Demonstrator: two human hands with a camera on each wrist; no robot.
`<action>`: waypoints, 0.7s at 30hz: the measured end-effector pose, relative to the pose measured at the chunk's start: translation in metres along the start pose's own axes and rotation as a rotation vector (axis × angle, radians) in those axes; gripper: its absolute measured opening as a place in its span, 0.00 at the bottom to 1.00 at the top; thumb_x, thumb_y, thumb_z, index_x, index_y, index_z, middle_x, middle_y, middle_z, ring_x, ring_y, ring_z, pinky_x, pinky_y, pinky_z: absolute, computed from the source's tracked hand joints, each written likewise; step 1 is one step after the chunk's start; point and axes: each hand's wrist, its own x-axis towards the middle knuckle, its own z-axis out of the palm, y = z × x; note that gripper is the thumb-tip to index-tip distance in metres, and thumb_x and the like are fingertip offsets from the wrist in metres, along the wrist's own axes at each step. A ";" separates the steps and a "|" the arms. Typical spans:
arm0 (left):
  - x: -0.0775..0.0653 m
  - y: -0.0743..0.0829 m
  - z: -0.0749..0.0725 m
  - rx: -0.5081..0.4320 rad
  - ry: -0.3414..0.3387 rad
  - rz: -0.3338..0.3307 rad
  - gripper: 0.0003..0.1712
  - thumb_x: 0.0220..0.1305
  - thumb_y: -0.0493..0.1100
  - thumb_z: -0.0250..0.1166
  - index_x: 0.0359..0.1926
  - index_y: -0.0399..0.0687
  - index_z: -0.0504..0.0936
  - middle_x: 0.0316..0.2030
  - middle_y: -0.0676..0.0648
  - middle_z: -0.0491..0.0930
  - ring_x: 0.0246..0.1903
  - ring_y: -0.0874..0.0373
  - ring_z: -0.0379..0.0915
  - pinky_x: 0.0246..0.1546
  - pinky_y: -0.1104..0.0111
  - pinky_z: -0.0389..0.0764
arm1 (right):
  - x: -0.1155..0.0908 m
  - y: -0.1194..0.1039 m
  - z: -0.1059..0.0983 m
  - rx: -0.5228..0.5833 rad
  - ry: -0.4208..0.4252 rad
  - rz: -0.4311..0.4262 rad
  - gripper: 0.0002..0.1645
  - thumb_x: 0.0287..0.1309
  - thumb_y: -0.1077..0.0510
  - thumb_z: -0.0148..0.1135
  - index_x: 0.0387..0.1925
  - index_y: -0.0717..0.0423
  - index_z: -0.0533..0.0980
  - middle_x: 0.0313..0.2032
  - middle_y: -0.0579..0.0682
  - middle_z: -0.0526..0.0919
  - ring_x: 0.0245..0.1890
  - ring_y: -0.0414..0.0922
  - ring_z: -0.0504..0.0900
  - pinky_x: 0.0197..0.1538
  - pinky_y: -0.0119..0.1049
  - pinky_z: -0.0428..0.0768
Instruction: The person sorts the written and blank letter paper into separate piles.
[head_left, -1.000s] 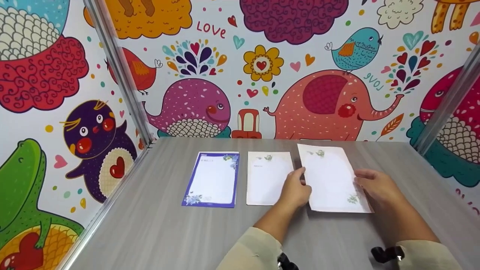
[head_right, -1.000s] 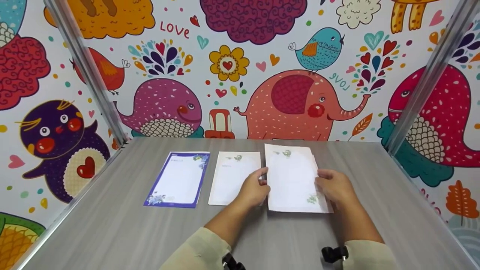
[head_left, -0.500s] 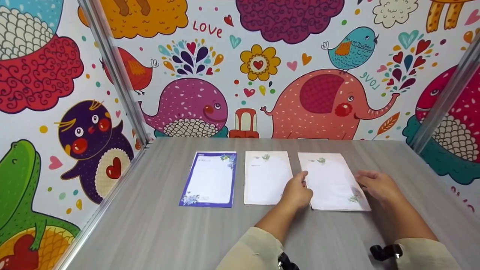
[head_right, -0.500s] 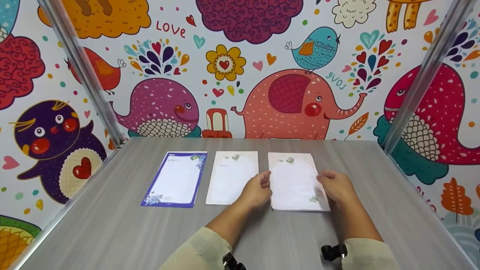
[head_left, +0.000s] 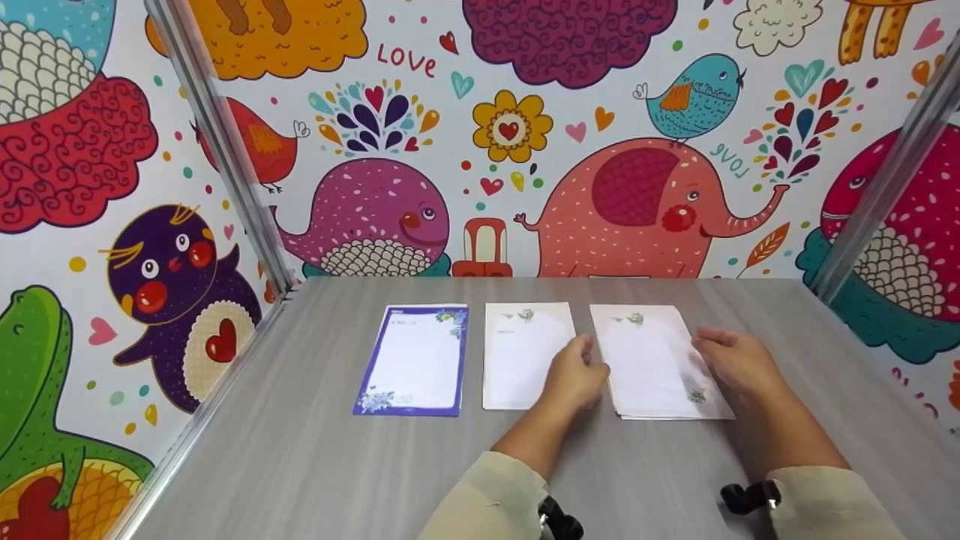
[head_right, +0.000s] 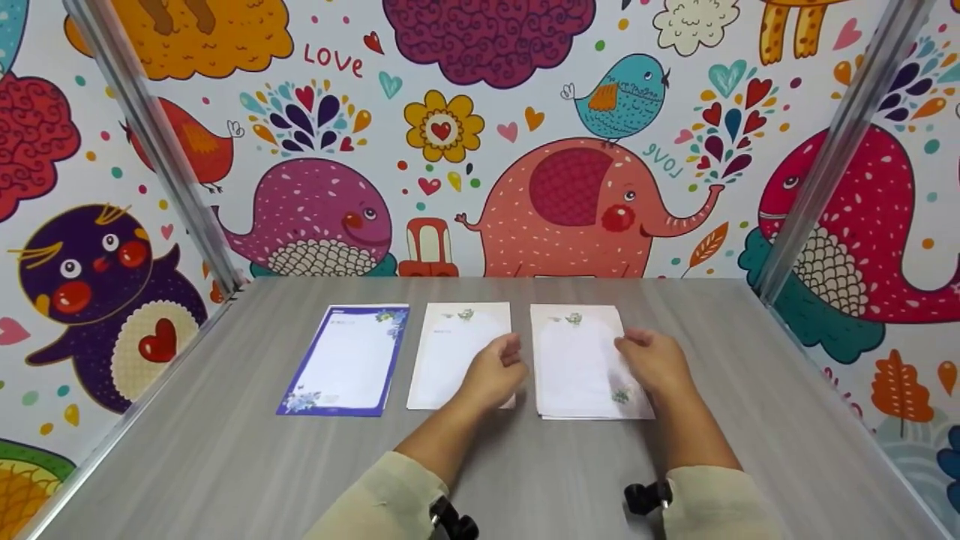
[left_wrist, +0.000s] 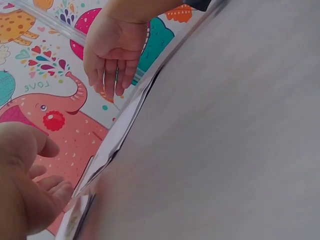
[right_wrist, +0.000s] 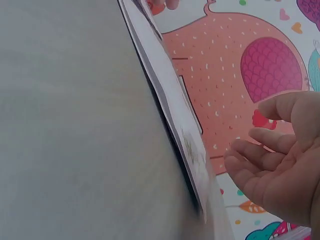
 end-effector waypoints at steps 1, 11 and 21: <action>0.001 -0.002 -0.004 0.001 0.009 0.005 0.35 0.63 0.34 0.64 0.73 0.39 0.75 0.69 0.39 0.81 0.70 0.44 0.78 0.73 0.54 0.77 | 0.000 -0.003 0.005 0.019 -0.004 -0.005 0.46 0.77 0.34 0.56 0.84 0.53 0.59 0.81 0.62 0.63 0.79 0.62 0.66 0.81 0.57 0.68; 0.012 -0.015 -0.059 0.057 0.071 -0.003 0.35 0.68 0.38 0.64 0.76 0.40 0.72 0.70 0.40 0.79 0.70 0.44 0.78 0.74 0.53 0.76 | 0.007 -0.032 0.057 -0.003 -0.065 -0.238 0.35 0.81 0.50 0.54 0.81 0.60 0.63 0.74 0.65 0.74 0.73 0.61 0.77 0.75 0.53 0.77; 0.016 -0.031 -0.121 0.091 0.112 -0.072 0.37 0.70 0.40 0.64 0.78 0.42 0.69 0.75 0.39 0.75 0.74 0.43 0.73 0.77 0.52 0.73 | 0.011 -0.053 0.107 -0.035 -0.074 -0.320 0.32 0.79 0.56 0.55 0.78 0.63 0.67 0.74 0.66 0.75 0.73 0.60 0.78 0.74 0.54 0.78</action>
